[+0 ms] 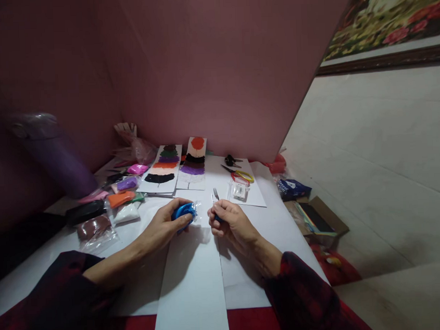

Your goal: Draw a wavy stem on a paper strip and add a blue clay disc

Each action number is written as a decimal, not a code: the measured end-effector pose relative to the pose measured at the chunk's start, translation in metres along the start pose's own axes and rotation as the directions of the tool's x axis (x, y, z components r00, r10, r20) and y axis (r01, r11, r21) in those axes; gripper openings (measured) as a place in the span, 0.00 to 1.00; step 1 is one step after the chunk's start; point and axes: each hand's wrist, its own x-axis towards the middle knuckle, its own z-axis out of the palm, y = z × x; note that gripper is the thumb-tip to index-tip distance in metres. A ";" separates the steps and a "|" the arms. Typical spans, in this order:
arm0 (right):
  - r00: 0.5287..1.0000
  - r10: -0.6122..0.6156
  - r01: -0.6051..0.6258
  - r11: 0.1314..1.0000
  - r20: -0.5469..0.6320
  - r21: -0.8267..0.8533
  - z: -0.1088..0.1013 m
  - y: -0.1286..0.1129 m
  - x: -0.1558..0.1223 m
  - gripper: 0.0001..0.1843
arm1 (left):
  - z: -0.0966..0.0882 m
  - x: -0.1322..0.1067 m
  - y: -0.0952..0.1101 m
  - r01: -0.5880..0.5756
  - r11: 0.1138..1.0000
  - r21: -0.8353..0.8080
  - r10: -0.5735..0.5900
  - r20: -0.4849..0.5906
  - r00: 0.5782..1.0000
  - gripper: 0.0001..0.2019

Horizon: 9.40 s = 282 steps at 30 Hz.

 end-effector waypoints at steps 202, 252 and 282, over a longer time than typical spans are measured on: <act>0.995 -0.069 0.065 0.996 -0.076 -0.056 0.013 0.025 -0.011 0.28 | 0.004 -0.002 0.004 -0.200 0.968 -0.150 0.164 -0.222 0.961 0.07; 0.962 -0.228 0.141 0.889 -0.153 -0.437 0.001 0.036 0.000 0.23 | 0.006 0.001 0.002 0.014 0.969 -0.247 -0.035 -0.077 0.996 0.12; 0.938 0.129 -0.314 0.704 -0.321 -0.637 0.094 0.013 0.185 0.10 | 0.015 0.011 -0.029 0.154 0.914 -0.375 -0.247 -0.214 0.945 0.08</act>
